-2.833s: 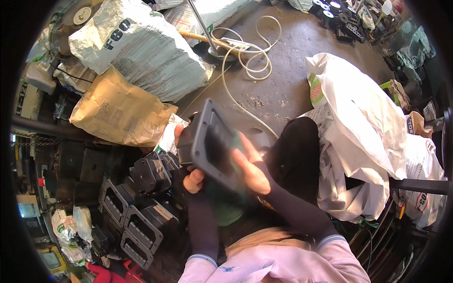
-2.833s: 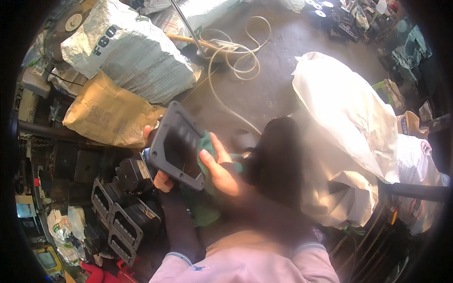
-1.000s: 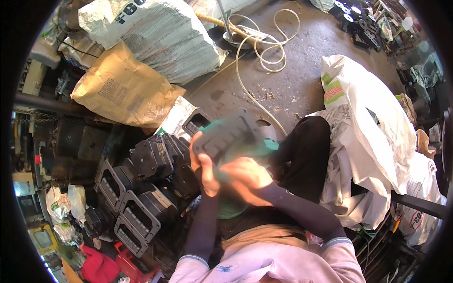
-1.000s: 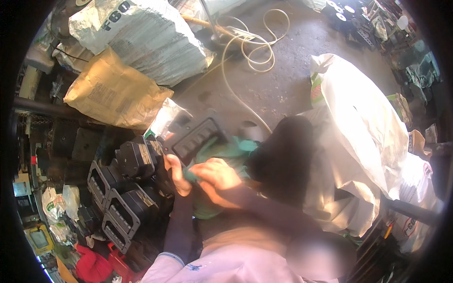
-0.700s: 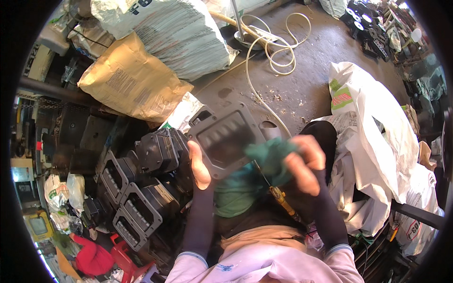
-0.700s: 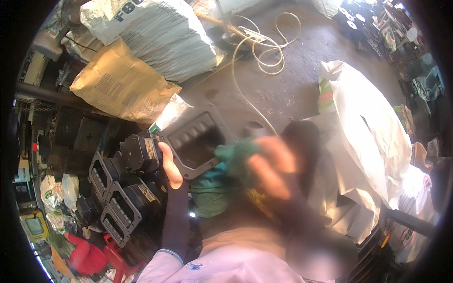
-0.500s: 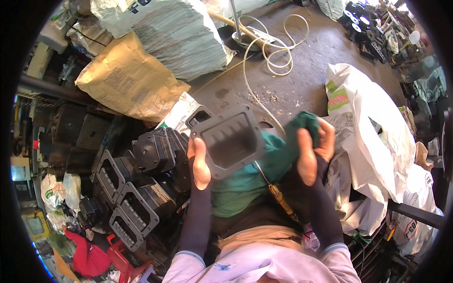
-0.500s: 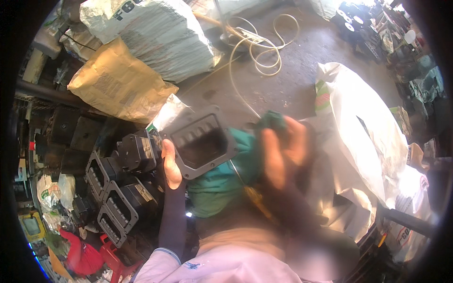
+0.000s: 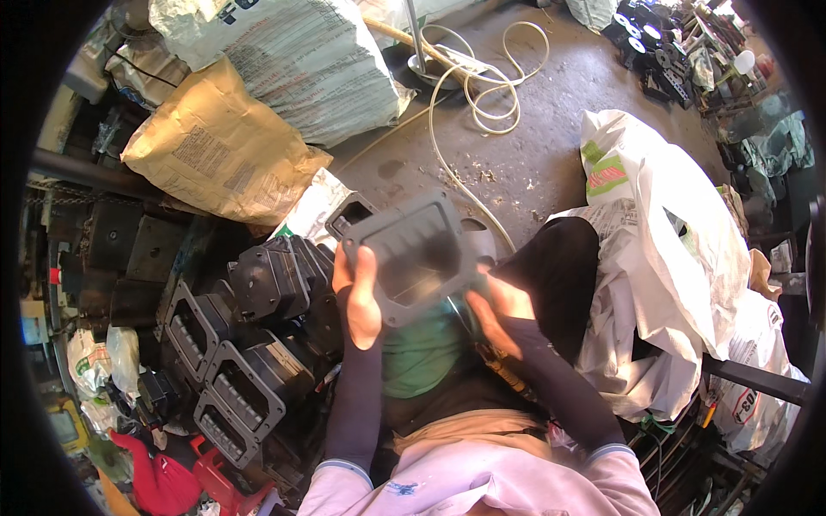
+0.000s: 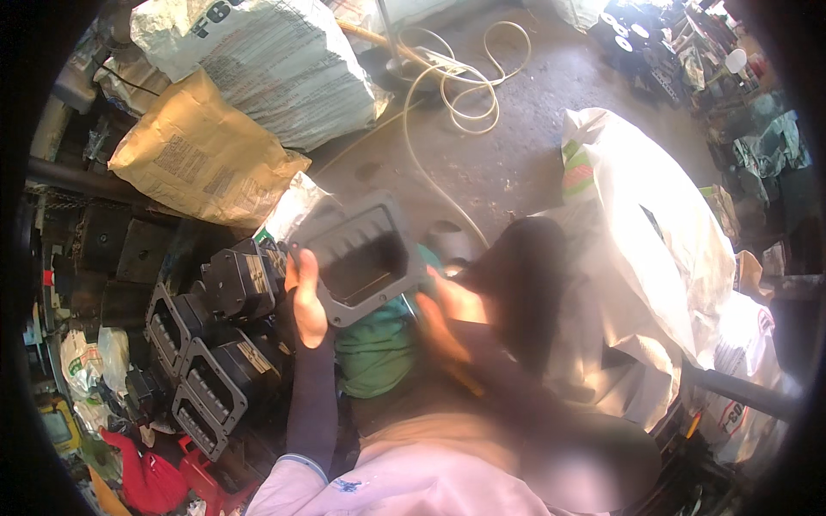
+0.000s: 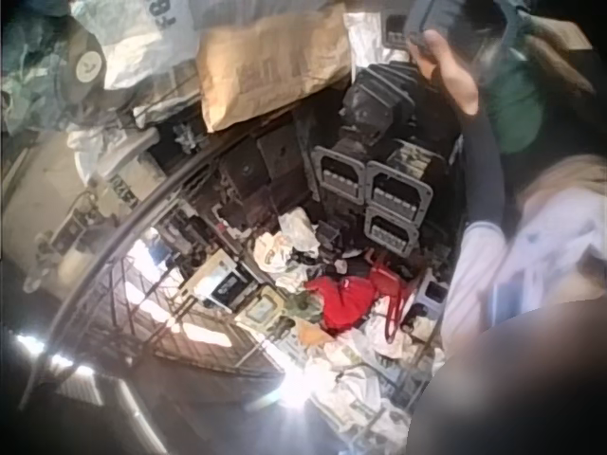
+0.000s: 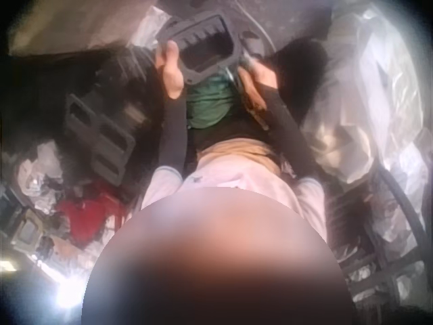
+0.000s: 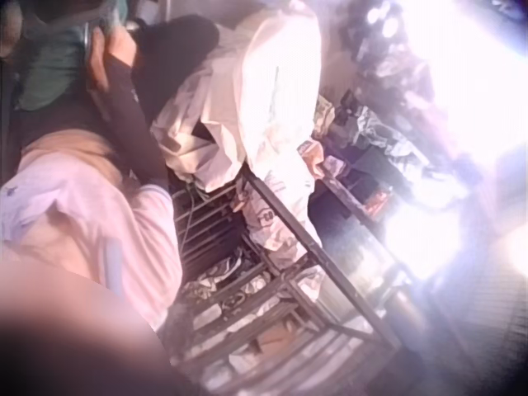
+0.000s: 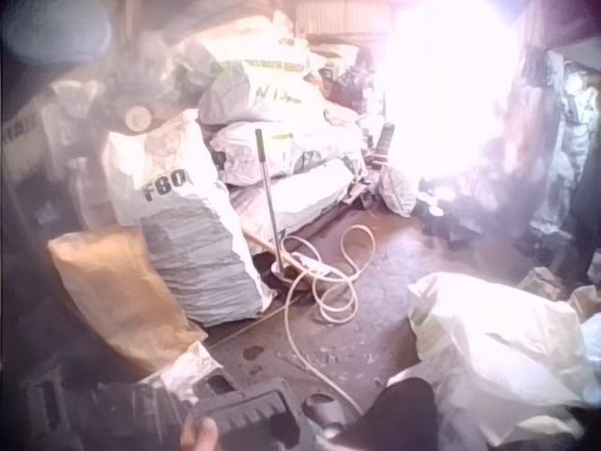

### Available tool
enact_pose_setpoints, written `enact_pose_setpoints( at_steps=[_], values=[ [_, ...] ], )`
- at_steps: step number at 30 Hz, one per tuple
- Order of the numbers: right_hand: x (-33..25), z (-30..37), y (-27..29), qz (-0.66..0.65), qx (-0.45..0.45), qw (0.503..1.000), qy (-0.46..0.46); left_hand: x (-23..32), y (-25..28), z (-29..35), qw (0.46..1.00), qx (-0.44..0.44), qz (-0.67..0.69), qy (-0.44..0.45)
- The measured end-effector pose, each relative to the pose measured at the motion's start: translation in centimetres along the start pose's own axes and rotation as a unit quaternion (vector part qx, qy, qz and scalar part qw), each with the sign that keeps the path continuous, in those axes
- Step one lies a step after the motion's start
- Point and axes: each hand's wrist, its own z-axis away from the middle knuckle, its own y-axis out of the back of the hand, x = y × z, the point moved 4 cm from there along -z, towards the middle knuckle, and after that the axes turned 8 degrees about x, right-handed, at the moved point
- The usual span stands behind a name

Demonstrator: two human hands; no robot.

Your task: The person sits on the floor and repeatedly cleans black plastic parts using a green cloth and a small metal scraper. They alternate between scraping the surfaces and wiping them down, handling the parts one at a time.

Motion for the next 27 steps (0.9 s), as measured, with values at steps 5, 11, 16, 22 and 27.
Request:
enact_pose_setpoints(
  at_steps=[5,11,16,22,27],
  values=[
    [0.1,-1.1,5.1,-0.07,0.206,0.972,-0.093,1.6,-0.5,-0.4,0.996,0.007,0.074,0.052],
    [-7.0,-3.7,4.2,-0.006,0.266,0.895,0.357,3.6,-1.8,0.3,0.997,0.03,-0.06,0.031],
    [-6.8,-4.5,0.0,0.191,0.06,0.937,0.287,2.7,-2.6,0.3,0.992,0.014,-0.122,0.013],
    [-5.3,-5.2,-2.5,0.217,-0.143,0.954,0.152,2.0,-2.9,0.9,0.987,-0.003,-0.157,-0.042],
    [-7.4,-5.1,-3.2,0.081,-0.09,0.989,0.08,1.9,-2.5,0.7,0.994,0.028,-0.1,0.034]
  ],
)
